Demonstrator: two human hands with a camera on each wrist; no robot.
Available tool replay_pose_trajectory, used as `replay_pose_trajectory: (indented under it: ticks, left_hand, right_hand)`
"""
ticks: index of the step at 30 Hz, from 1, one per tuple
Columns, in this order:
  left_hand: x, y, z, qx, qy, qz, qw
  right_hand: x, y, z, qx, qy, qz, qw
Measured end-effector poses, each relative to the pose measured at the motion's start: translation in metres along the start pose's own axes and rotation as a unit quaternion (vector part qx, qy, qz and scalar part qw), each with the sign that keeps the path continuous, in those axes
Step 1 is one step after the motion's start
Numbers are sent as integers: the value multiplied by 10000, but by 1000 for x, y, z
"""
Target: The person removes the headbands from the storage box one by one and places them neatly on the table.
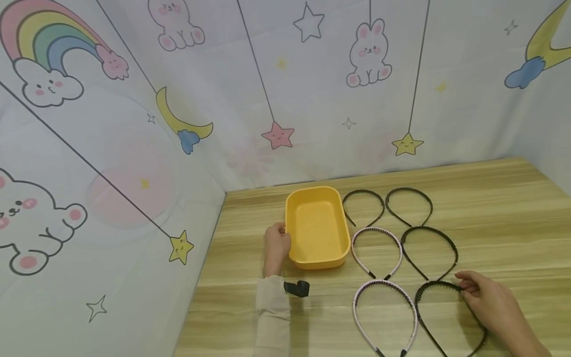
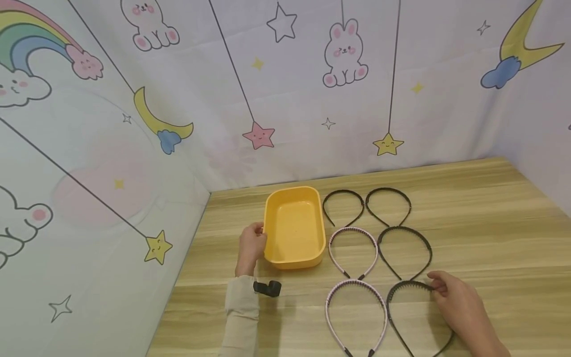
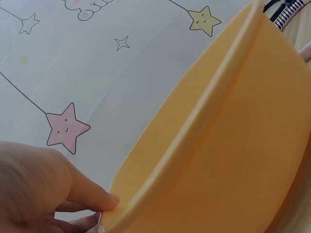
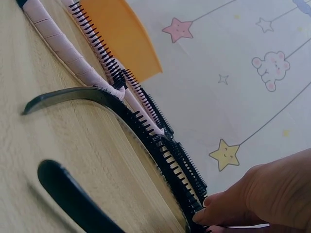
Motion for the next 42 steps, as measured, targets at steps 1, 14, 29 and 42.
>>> replay_pose_trajectory:
  ticks: [1,14,29,42]
  left_hand:
    - [0,0,0,3,-5,-7,10000]
    - [-2,3,1,-142,-76,-39,9999]
    - [-4,4,2,24,-118,-123,9999]
    - [-14,29,2,1355,124,480,9895]
  right_hand:
    - [0,0,0,-6,14,-7,10000]
    - [1,0,-2,-26,147,-98,9998]
    - [1,1,-2,-47,126,-134,9998]
    - [31,-51,-21,-27,-568,-277,9980]
Point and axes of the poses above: each hand's wrist, its own x-axis towards the middle knuckle, its own z-axis out of the palm, y = z × x, the point moved 8 cm from there along x, towards the middle knuckle, and after that the axes turned 3 degrees about -x, right-handed, at the moved point
